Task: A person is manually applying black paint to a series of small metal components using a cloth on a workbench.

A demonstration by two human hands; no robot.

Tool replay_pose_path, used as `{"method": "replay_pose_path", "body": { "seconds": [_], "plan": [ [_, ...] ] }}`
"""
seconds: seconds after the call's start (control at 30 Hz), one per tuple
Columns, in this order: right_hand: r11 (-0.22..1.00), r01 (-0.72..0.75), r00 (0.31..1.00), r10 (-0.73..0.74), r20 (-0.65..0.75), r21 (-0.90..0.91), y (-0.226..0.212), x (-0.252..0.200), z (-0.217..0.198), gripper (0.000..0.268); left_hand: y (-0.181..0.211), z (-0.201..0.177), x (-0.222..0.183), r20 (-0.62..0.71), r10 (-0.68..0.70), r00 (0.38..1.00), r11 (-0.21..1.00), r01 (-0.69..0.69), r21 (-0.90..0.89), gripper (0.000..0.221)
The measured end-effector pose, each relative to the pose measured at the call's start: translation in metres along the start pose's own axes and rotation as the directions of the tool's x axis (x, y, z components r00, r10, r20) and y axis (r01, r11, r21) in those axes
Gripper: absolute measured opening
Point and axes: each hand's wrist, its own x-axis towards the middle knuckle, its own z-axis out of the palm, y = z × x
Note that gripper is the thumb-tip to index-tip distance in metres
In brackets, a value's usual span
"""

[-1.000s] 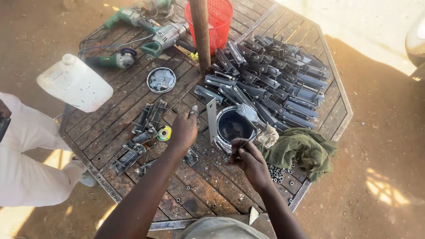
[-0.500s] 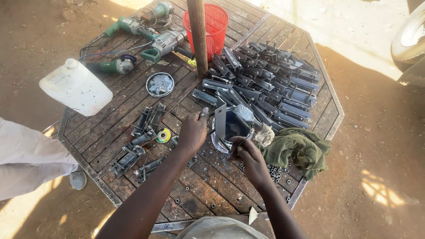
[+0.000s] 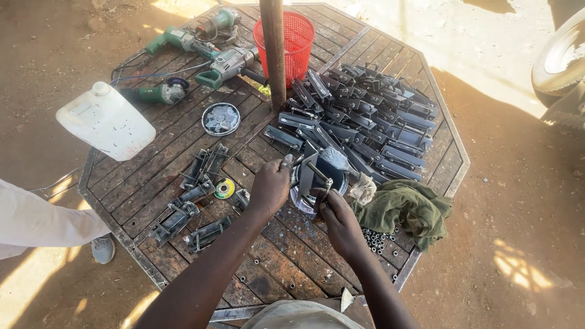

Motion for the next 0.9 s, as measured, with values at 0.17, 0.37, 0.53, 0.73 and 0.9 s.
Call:
{"method": "replay_pose_path", "body": {
  "seconds": [0.17, 0.37, 0.53, 0.73, 0.9],
  "plan": [
    [0.999, 0.025, 1.000, -0.025, -0.019, -0.036, -0.002, 0.000, 0.003, 0.036, -0.013, 0.004, 0.006, -0.012, -0.002, 1.000, 1.000, 0.002, -0.007, 0.051],
    [0.999, -0.032, 0.991, 0.030, -0.132, -0.013, 0.001, 0.002, 0.006, 0.022, -0.007, 0.000, 0.003, -0.007, 0.001, 1.000, 1.000, 0.000, 0.004, 0.050],
    [0.999, -0.041, 0.984, 0.036, -0.176, -0.026, 0.006, 0.002, 0.011, 0.014, -0.002, 0.004, -0.004, -0.004, 0.015, 1.000, 1.000, -0.015, 0.014, 0.049],
    [0.975, -0.026, 0.942, -0.050, -0.333, -0.221, 0.018, 0.013, 0.005, 0.029, -0.001, 0.012, -0.009, 0.060, 0.032, 0.998, 0.998, -0.035, 0.046, 0.048],
    [0.963, -0.043, 0.975, -0.017, -0.220, -0.264, 0.004, 0.016, 0.000, 0.059, 0.016, 0.006, -0.023, 0.115, 0.046, 0.992, 0.999, -0.047, 0.011, 0.046]
  ]
}}
